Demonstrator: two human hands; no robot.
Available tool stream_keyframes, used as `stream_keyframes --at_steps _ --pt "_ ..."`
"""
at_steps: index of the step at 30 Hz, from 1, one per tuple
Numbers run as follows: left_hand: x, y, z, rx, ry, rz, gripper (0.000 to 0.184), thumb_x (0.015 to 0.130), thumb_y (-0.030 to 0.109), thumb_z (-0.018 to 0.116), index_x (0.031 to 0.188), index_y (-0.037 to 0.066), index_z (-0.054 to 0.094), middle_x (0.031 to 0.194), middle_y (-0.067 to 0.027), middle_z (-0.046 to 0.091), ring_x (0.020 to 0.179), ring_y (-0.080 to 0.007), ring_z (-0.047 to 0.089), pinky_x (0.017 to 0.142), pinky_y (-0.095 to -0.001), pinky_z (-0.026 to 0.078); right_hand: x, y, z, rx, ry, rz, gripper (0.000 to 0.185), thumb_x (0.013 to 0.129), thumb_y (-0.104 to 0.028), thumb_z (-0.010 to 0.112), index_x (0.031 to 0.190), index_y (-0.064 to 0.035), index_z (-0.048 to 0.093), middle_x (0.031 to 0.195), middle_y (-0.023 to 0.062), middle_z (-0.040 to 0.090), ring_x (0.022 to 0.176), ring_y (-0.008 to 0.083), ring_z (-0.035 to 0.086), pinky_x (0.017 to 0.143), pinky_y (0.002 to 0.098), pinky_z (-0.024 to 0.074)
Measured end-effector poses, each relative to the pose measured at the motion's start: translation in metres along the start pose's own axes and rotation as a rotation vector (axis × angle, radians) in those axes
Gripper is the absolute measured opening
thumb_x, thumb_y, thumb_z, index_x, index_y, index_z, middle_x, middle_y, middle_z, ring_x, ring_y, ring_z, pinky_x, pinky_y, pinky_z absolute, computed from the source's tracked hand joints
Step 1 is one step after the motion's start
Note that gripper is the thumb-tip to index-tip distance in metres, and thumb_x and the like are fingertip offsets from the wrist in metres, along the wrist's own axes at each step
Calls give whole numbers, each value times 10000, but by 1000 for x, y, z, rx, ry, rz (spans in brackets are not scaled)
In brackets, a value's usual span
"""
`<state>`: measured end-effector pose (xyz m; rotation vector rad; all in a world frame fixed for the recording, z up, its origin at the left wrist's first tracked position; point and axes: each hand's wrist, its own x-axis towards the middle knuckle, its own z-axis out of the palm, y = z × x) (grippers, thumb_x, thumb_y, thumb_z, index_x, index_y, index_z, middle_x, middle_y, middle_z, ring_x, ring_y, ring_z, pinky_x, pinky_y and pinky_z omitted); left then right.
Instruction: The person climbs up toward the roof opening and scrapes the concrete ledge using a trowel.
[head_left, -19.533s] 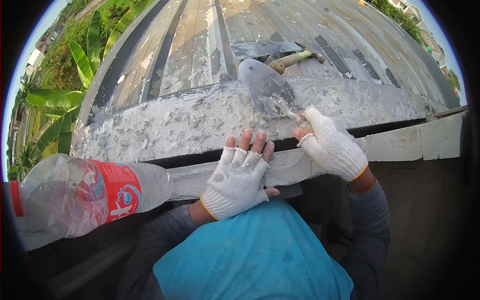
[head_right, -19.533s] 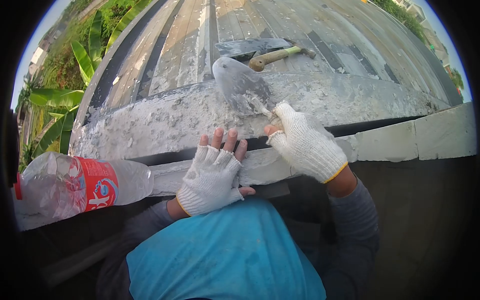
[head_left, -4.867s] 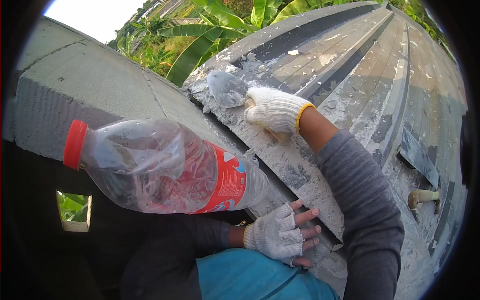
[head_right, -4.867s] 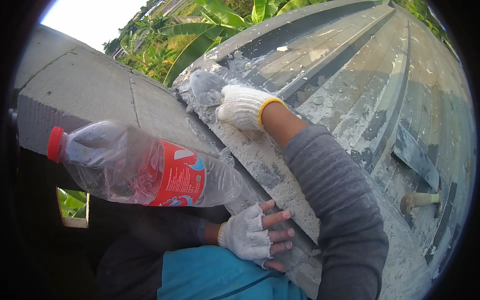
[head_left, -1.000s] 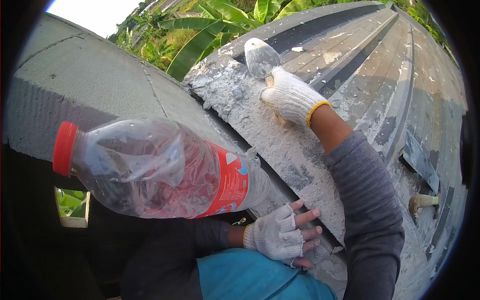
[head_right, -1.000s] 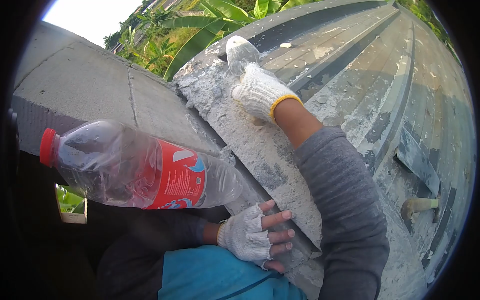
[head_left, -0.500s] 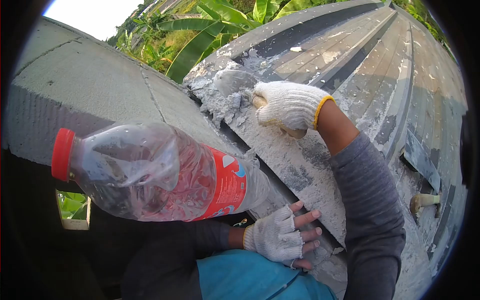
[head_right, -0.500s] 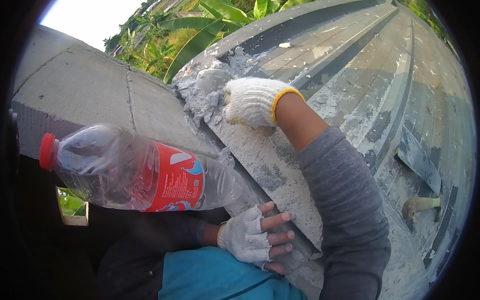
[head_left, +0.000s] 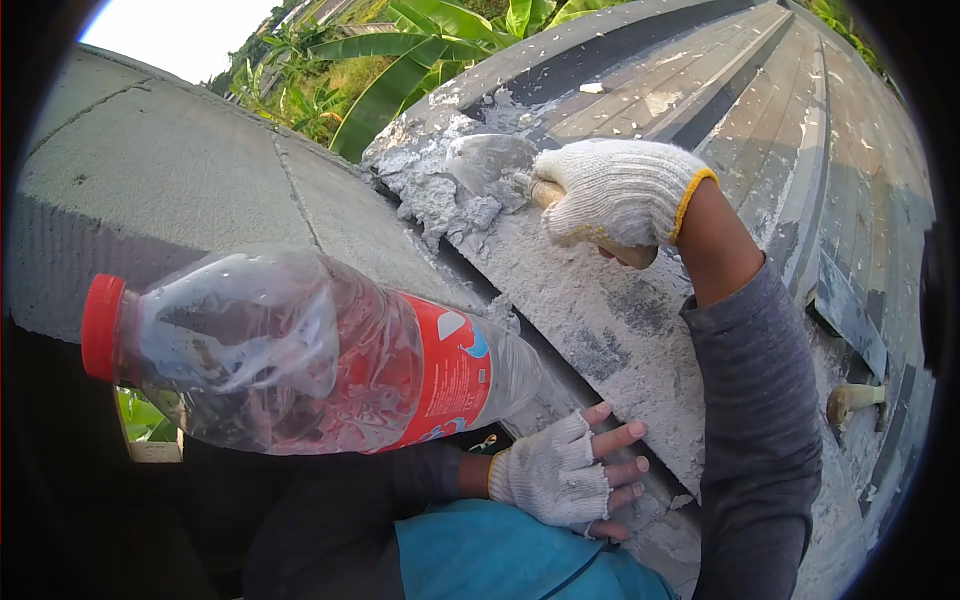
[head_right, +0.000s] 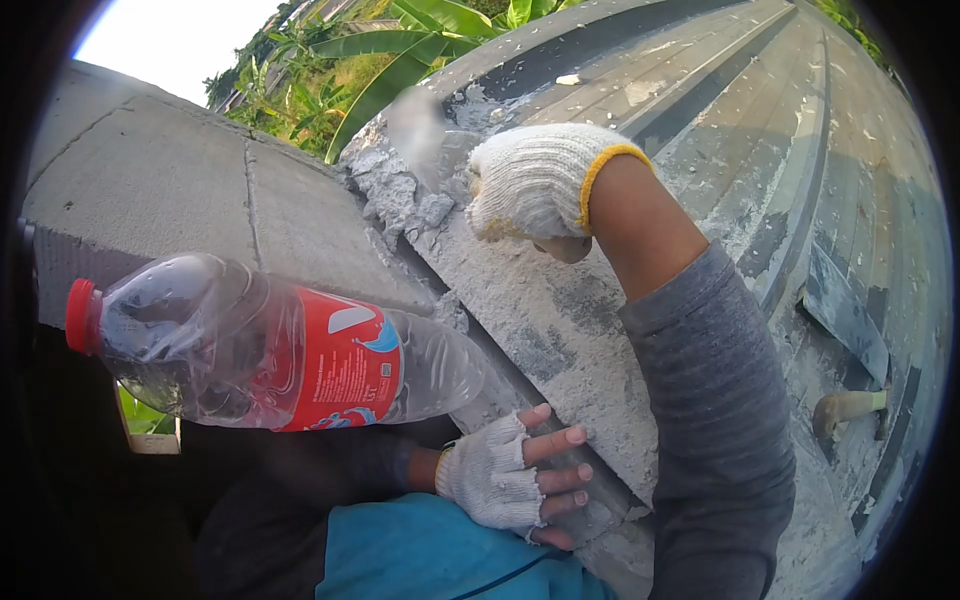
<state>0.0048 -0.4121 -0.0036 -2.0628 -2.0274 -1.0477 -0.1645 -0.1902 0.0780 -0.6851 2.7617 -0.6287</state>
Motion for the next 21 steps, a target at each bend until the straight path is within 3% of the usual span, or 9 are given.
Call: stream_keyframes --at_steps 2,4,5,8,9,12,13,16,21 --pt "0 0 -1 2 1 -4 490 836 567 751 989 103 713 1177 -113 676 1345 -439 521 994 -666 455 -2 13 6 -78 67 -115 568 610 -103 873 1152 -115 702 998 113 752 918 302 733 808 380 592" --pt "-1 0 0 7 8 -1 480 834 564 751 976 107 717 1166 -109 682 1342 -440 523 994 -665 456 -12 12 -4 20 65 -146 558 836 -442 736 1234 -57 665 900 139 718 894 300 724 818 410 572" --pt "-1 0 1 3 10 -4 480 834 564 751 976 107 717 1166 -109 682 1342 -440 523 994 -665 456 -17 7 -10 333 -59 67 657 771 -432 817 1292 -64 657 925 136 729 830 281 735 766 394 589" --pt "-1 0 0 -19 8 -5 480 831 561 749 980 105 722 1169 -112 681 1344 -442 521 998 -665 454 -28 -6 -30 453 -39 195 593 801 -356 814 1300 -75 660 885 132 730 728 242 732 686 360 597" --pt "0 1 -1 -20 -8 3 483 829 558 750 987 102 723 1171 -114 680 1344 -442 522 998 -664 454 -11 52 17 308 130 -142 409 837 -281 784 1175 -71 694 794 105 712 641 196 710 603 336 586" --pt "1 0 -3 -17 -14 27 484 829 550 751 999 97 724 1174 -118 680 1340 -443 527 1000 -663 452 14 21 4 24 108 56 203 851 -203 731 1001 -71 699 741 84 699 651 178 708 611 340 587" --pt "0 0 -3 -16 -5 34 482 831 545 750 1003 96 725 1175 -120 679 1337 -443 531 1001 -661 451 29 18 8 -3 81 82 152 750 -128 752 876 -90 675 741 75 698 661 197 706 612 356 585" --pt "-1 0 -1 -15 23 27 476 834 541 749 1001 96 724 1180 -123 678 1333 -445 537 1008 -662 443 46 1 0 -433 16 -88 268 633 -78 776 881 -121 685 732 65 689 676 238 697 620 365 580" --pt "-2 0 -1 -10 25 21 468 844 543 740 997 102 720 1185 -117 678 1333 -441 540 1016 -661 438 43 -5 2 -384 120 -87 351 561 -18 792 879 -137 703 803 75 708 722 280 699 628 378 576"
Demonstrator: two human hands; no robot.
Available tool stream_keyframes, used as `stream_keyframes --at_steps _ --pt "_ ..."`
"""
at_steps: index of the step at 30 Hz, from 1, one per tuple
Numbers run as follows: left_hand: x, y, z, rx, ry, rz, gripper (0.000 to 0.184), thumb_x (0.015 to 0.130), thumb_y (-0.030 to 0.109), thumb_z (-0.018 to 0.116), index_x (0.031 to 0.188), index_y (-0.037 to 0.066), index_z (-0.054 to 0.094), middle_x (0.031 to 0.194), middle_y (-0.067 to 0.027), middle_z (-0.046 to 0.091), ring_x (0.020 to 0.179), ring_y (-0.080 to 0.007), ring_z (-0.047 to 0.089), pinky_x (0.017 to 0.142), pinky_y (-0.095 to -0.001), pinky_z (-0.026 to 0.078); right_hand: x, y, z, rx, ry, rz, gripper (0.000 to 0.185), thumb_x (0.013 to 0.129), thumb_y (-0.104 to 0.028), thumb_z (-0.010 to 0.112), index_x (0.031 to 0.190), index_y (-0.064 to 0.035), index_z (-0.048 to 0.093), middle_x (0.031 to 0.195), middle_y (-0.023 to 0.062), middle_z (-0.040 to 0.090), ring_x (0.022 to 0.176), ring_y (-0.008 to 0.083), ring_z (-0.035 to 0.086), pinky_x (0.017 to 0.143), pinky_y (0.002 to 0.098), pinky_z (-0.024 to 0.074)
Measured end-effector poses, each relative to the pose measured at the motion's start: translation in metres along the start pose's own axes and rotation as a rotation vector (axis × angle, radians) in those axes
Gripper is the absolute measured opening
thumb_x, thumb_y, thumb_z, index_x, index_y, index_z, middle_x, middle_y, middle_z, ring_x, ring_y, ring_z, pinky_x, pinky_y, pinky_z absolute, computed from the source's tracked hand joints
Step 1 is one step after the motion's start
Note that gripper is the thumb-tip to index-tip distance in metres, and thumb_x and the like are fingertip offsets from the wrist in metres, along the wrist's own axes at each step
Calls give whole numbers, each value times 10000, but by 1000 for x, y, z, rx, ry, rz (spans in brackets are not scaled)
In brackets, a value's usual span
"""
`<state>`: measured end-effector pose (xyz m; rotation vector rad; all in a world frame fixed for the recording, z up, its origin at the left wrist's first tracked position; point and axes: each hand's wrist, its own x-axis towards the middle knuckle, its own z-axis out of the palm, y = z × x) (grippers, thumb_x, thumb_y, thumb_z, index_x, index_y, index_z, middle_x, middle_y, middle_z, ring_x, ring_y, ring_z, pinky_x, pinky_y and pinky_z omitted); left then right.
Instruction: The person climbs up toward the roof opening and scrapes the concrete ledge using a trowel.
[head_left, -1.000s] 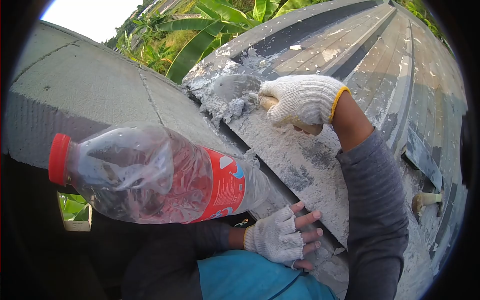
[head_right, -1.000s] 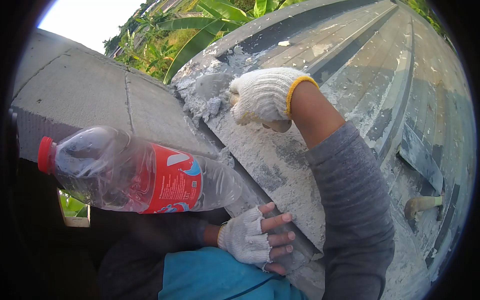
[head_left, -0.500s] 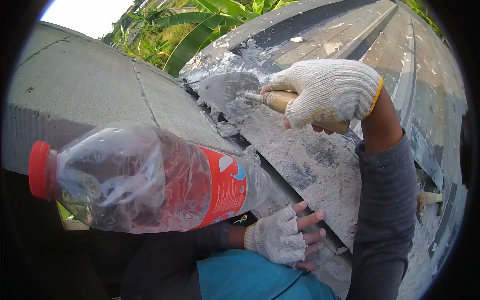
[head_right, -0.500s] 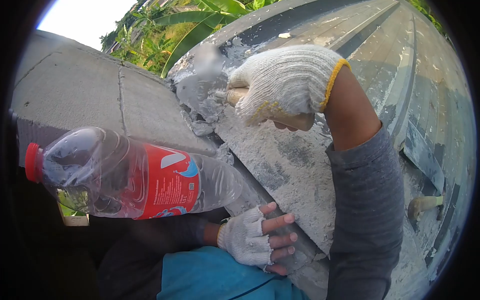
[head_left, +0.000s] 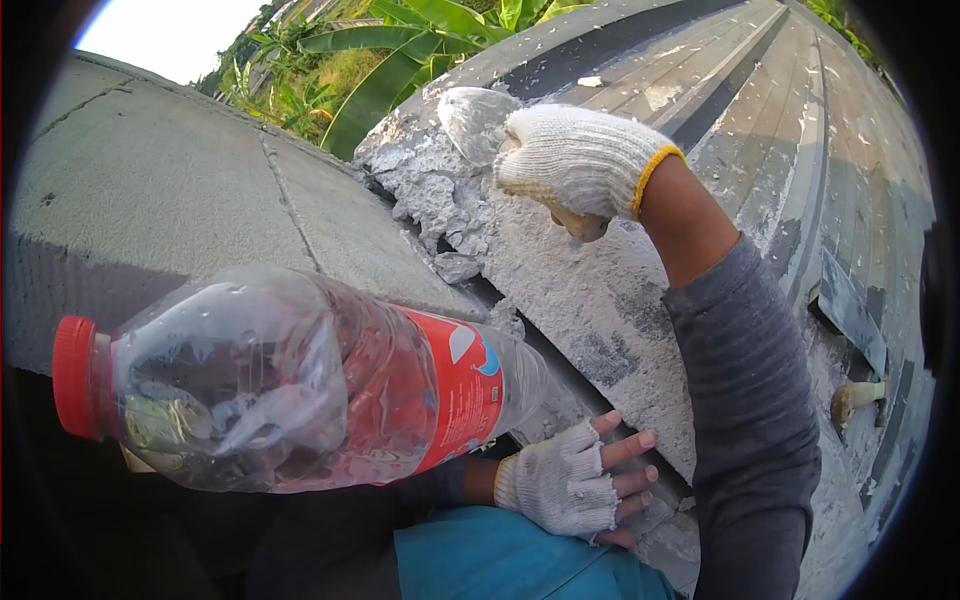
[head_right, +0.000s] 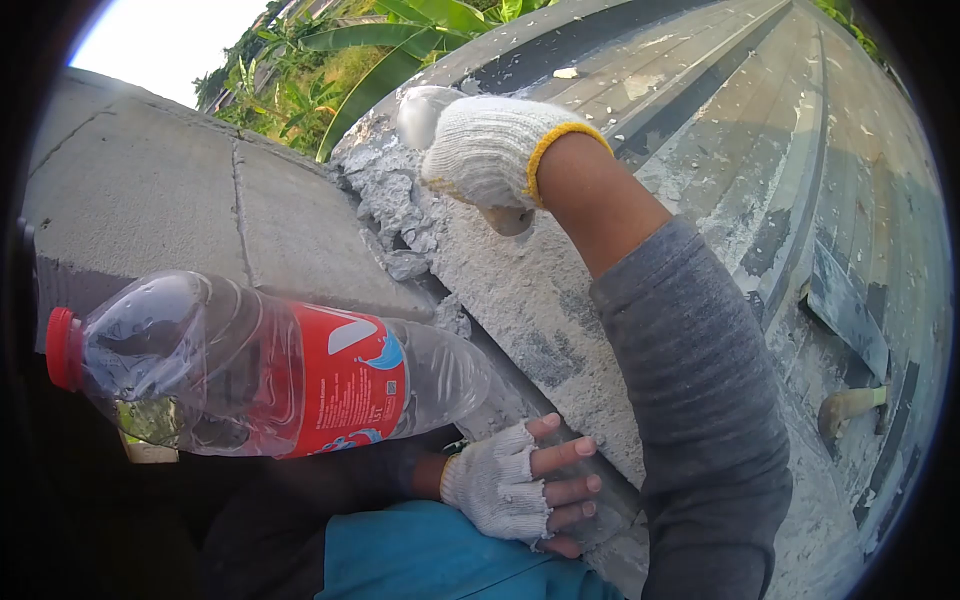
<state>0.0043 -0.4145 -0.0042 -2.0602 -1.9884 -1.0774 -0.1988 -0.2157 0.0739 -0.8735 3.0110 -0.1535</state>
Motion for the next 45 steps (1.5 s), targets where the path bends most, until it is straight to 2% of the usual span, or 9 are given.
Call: stream_keyframes --at_steps 5,8,10,21,24,30,41,43,45 --pt "-2 -2 3 -9 -24 4 460 854 546 733 997 109 716 1184 -112 679 1329 -436 543 1031 -661 431 10 -26 21 136 40 -21 444 534 37 820 936 -126 727 873 123 716 803 250 725 691 405 582" --pt "-8 0 3 -23 -83 -21 514 913 559 694 1123 90 681 1296 -112 629 1390 -436 496 1121 -696 328 11 -30 19 229 49 -178 253 699 -174 776 930 -81 730 769 168 691 776 274 729 691 405 564" --pt "-8 1 4 -27 -80 -23 532 926 555 685 1161 78 665 1315 -122 621 1407 -442 478 1133 -701 304 7 -40 8 464 -49 -102 353 851 -354 636 897 -12 710 719 196 683 709 310 711 688 421 556" --pt "-8 3 2 -4 -127 -47 597 943 566 652 1252 56 617 1398 -143 573 1425 -454 450 1143 -704 301 -5 -60 3 474 42 -18 285 854 -241 703 1050 -34 718 1104 234 700 998 369 713 849 455 578" --pt "-8 3 3 1 -137 -49 594 940 573 651 1234 57 624 1385 -142 581 1427 -453 447 1139 -706 310 -15 -65 -7 520 143 -110 408 629 -52 852 1019 -110 750 1062 187 708 1015 360 720 828 447 606" --pt "-8 2 3 8 -131 -43 586 932 582 657 1207 65 634 1362 -136 593 1427 -449 449 1137 -705 316 -15 -55 -24 176 -37 -225 494 517 -6 859 983 -130 753 971 157 717 959 353 735 735 444 619" --pt "-7 2 1 -3 -122 -40 568 923 589 666 1181 84 641 1344 -124 600 1410 -437 475 1145 -696 310 -34 -51 -8 370 -82 -38 397 618 -40 860 1003 -116 802 962 147 755 896 281 755 771 416 626" --pt "-6 2 1 15 -131 -32 561 924 589 666 1176 89 638 1349 -119 600 1410 -434 477 1146 -694 310 -51 -40 17 291 251 -304 385 640 -46 861 1011 -129 793 975 140 753 900 286 752 762 423 629" --pt "-7 2 2 5 -117 -29 557 926 587 665 1177 90 638 1356 -119 598 1409 -436 478 1146 -694 309 -58 -39 -19 375 -75 -187 423 661 -65 867 1066 -143 776 1023 147 753 924 299 750 769 421 630"
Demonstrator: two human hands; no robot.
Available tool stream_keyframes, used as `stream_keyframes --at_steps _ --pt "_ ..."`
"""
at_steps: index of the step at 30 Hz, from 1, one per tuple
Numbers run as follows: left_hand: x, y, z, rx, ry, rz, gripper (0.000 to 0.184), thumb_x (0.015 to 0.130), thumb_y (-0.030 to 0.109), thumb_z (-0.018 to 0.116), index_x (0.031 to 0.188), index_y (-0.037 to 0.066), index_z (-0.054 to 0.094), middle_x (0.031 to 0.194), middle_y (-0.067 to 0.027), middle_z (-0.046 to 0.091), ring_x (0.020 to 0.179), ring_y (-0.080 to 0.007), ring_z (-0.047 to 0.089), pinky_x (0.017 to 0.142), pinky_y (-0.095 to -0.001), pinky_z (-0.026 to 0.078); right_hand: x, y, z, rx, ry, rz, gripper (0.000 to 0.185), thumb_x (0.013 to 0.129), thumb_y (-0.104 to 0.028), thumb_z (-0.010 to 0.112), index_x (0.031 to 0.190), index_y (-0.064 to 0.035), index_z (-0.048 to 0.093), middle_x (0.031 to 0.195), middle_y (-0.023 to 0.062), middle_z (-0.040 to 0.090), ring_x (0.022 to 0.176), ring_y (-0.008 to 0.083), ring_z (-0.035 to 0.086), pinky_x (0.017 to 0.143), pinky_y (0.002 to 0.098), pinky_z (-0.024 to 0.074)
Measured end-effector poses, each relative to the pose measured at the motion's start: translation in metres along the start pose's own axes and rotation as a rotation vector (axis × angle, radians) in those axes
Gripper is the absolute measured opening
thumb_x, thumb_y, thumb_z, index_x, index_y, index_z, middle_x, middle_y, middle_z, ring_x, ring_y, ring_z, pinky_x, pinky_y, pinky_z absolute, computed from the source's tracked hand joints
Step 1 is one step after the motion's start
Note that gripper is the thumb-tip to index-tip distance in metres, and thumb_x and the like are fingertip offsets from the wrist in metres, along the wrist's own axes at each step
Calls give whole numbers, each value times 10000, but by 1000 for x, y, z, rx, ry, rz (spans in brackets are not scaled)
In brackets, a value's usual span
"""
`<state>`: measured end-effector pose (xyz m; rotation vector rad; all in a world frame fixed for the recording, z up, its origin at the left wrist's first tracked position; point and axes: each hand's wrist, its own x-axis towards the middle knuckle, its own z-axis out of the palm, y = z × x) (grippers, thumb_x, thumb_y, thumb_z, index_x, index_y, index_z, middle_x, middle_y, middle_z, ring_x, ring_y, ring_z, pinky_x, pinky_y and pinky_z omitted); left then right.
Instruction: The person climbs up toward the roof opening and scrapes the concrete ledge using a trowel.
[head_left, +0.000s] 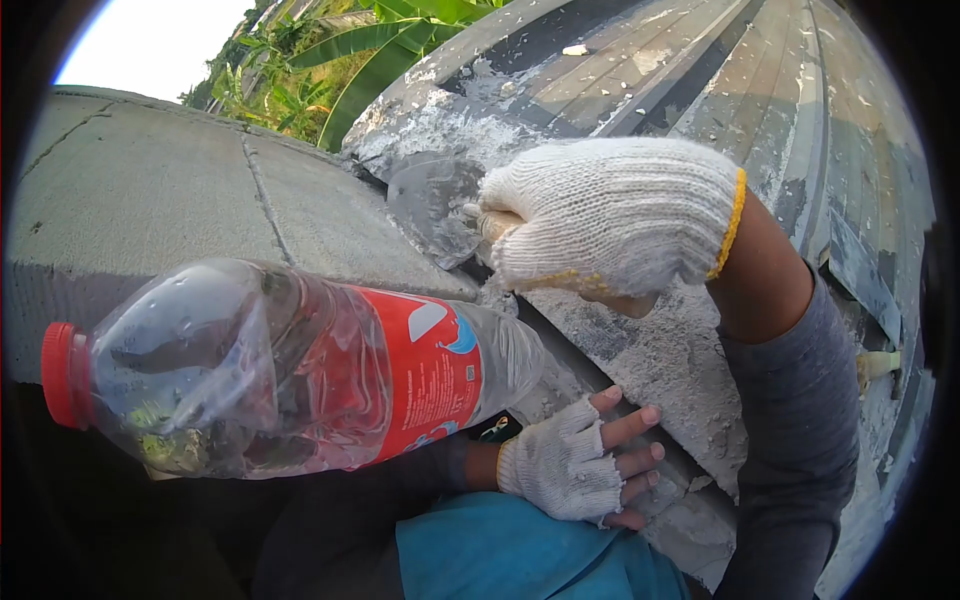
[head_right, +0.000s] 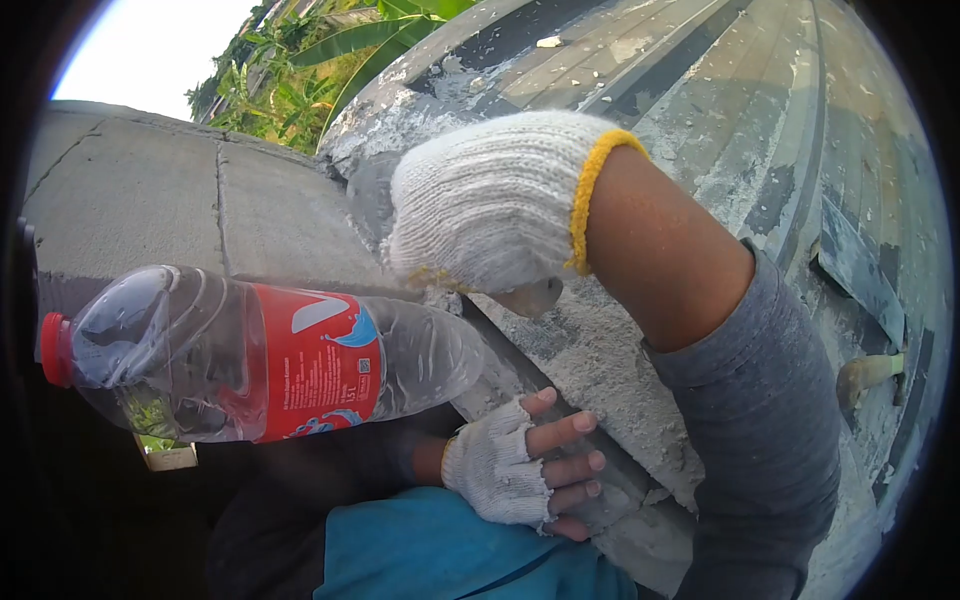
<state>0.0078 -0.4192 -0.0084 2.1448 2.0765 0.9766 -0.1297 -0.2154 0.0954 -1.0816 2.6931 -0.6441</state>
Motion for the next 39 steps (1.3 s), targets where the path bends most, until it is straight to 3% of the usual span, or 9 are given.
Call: stream_keyframes --at_steps 2,3,6,10,13,34,35,37,39 --pt "-1 -1 1 -10 7 4 554 929 584 664 1178 90 637 1363 -120 596 1408 -438 479 1145 -693 309 -10 -14 -6 81 -37 252 458 671 -62 864 1109 -136 754 1063 166 747 978 307 742 794 439 627" --pt "-1 -1 2 -4 4 11 558 928 585 664 1180 88 637 1381 -121 587 1408 -441 478 1146 -694 307 -17 6 38 -117 412 40 494 677 -52 857 1149 -136 735 1075 183 740 1019 309 734 849 464 611" --pt "0 -2 0 12 -4 30 578 928 595 659 1200 86 632 1423 -123 565 1410 -448 474 1148 -696 302 -7 -1 38 277 297 314 406 765 -79 803 1163 -111 726 1132 186 730 1045 320 725 920 462 590" --pt "-1 -2 2 33 21 22 623 933 615 643 1264 89 609 1470 -120 536 1412 -456 470 1148 -698 296 -40 53 42 146 265 -160 500 991 -385 577 1360 -52 622 1226 192 685 1118 344 672 968 405 534" --pt "-3 -2 3 19 10 19 637 939 619 632 1299 95 591 1473 -118 536 1407 -457 475 1147 -698 296 -69 -4 -20 238 86 307 502 964 -391 625 1338 -57 645 1188 190 695 1092 328 680 952 390 539" --pt "-2 -5 3 59 64 35 669 931 642 631 1327 106 577 1489 -112 534 1389 -450 499 1131 -672 332 -121 21 62 646 189 284 703 806 -475 796 1381 -103 641 1084 160 740 966 280 732 871 392 574" --pt "1 -4 2 57 68 31 669 931 642 631 1327 106 577 1489 -112 534 1389 -450 499 1131 -672 332 -106 -52 -19 211 1 408 719 795 -510 799 1378 -119 647 1077 159 743 976 283 733 873 402 577" --pt "8 -4 -1 41 145 22 470 841 569 747 958 117 698 1180 -94 659 1316 -423 540 990 -666 450 -114 -35 -17 257 -93 449 754 771 -533 811 1376 -114 648 1073 165 741 974 288 733 871 409 580" --pt "10 -3 -2 41 144 13 467 842 565 746 961 116 699 1173 -93 662 1313 -419 542 982 -662 454 -152 -8 14 295 70 366 823 714 -568 842 1358 -90 656 1069 180 739 954 291 736 858 411 586"
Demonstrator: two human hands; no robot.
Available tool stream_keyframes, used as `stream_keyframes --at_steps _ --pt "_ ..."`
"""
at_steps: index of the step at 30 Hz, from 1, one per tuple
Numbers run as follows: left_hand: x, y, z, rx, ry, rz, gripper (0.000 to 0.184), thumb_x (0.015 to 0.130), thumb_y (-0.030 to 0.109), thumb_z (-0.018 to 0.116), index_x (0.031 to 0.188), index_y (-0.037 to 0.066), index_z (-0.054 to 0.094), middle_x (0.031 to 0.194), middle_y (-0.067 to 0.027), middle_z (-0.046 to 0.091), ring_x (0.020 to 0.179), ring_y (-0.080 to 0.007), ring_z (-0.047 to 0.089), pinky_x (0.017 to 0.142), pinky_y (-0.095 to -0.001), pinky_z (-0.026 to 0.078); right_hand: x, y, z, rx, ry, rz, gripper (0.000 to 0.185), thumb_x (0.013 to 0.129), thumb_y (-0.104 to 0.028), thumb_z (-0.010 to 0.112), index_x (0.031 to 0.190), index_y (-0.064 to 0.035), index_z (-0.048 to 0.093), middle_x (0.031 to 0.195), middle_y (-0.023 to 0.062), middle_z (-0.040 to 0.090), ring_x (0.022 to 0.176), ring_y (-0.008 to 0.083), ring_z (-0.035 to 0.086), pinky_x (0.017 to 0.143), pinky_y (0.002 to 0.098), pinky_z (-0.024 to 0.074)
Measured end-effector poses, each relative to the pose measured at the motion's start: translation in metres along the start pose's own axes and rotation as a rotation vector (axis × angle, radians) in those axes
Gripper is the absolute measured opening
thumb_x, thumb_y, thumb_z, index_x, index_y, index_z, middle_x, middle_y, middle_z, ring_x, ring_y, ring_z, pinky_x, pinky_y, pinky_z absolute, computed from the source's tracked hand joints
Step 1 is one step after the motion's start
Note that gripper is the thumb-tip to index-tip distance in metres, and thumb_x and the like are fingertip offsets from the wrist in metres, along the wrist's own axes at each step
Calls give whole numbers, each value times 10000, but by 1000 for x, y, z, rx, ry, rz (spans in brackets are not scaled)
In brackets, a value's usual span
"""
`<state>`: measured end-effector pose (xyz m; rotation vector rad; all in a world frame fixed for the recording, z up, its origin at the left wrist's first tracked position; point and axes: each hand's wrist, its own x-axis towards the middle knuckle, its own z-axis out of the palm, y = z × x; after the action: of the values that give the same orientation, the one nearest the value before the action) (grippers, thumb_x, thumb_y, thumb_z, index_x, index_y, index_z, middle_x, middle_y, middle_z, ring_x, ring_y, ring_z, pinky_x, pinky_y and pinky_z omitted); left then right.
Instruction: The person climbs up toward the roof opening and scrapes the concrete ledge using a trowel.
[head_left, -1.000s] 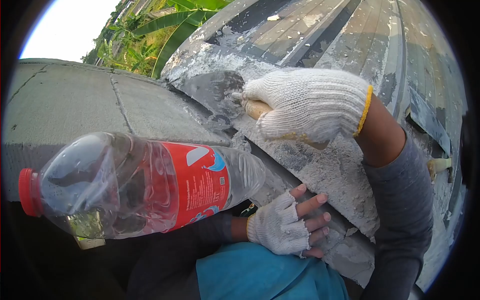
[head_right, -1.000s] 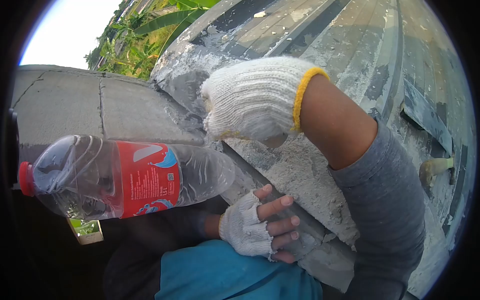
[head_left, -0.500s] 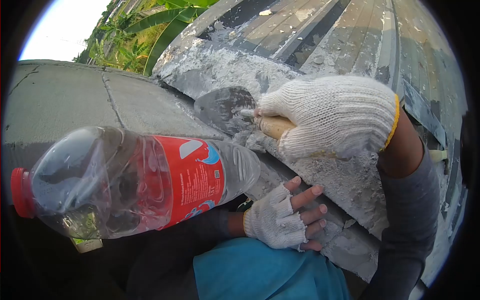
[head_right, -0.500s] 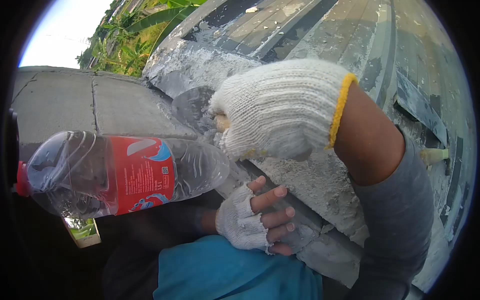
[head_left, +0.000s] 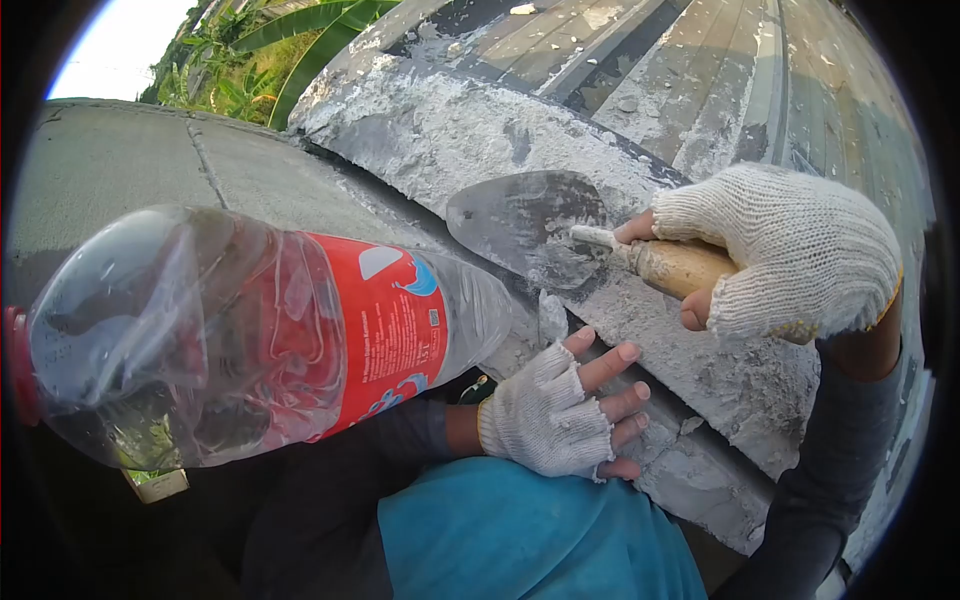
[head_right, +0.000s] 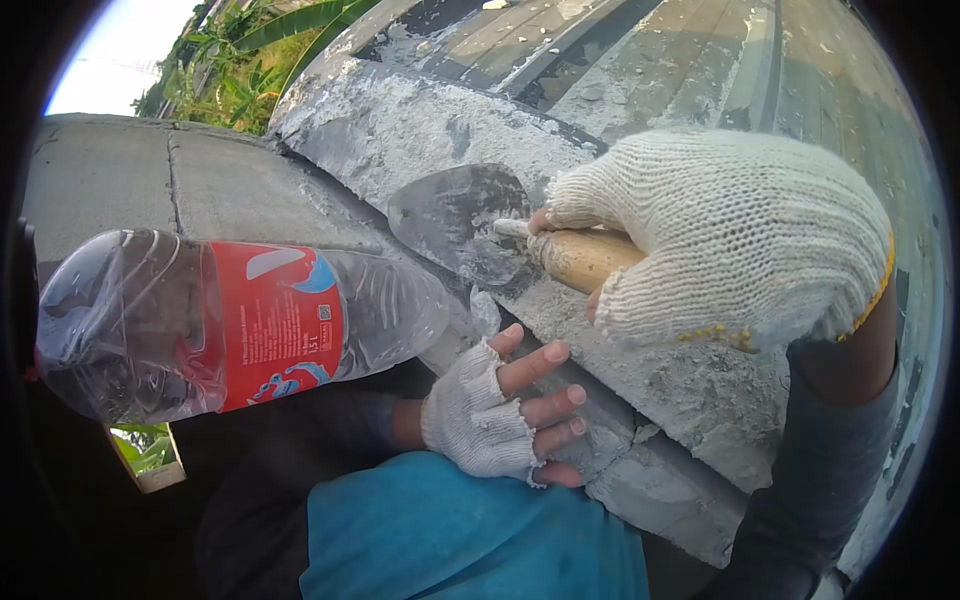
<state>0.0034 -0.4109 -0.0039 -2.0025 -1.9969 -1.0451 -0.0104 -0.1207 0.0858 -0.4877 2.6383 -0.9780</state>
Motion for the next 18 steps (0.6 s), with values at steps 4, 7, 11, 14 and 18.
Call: stream_keyframes --at_steps 4,7,11,14,18 --pt "-2 0 3 -4 18 14 434 854 549 741 962 130 705 1175 -77 666 1305 -403 548 978 -643 456 -1 -17 -17 89 -57 154 795 725 -510 855 1353 -68 649 1020 162 725 888 267 729 811 397 593" --pt "-10 1 -2 68 -54 13 566 896 642 673 1185 157 643 1354 -66 610 1318 -397 566 1090 -616 396 8 -19 -8 284 30 276 746 746 -432 861 1359 -68 640 969 127 696 823 236 706 774 377 593" --pt "-10 3 -5 188 46 -39 541 872 665 680 1123 186 677 1306 -42 637 1269 -351 585 1034 -569 435 3 -10 10 415 74 354 683 821 -330 779 1413 -49 587 964 155 696 623 175 679 554 290 580" --pt "-13 -2 -1 175 75 -74 536 837 694 687 1038 197 706 1253 -27 667 1205 -315 586 962 -531 455 -11 -21 -6 252 -158 368 746 775 -399 804 1406 -54 605 970 176 721 828 261 727 768 368 592" --pt "-9 1 -3 170 81 -102 548 816 708 693 1010 197 722 1210 -28 687 1165 -314 579 873 -485 464 -39 -32 -14 175 -155 309 815 694 -476 855 1372 -72 647 1012 176 744 939 297 729 880 399 567"
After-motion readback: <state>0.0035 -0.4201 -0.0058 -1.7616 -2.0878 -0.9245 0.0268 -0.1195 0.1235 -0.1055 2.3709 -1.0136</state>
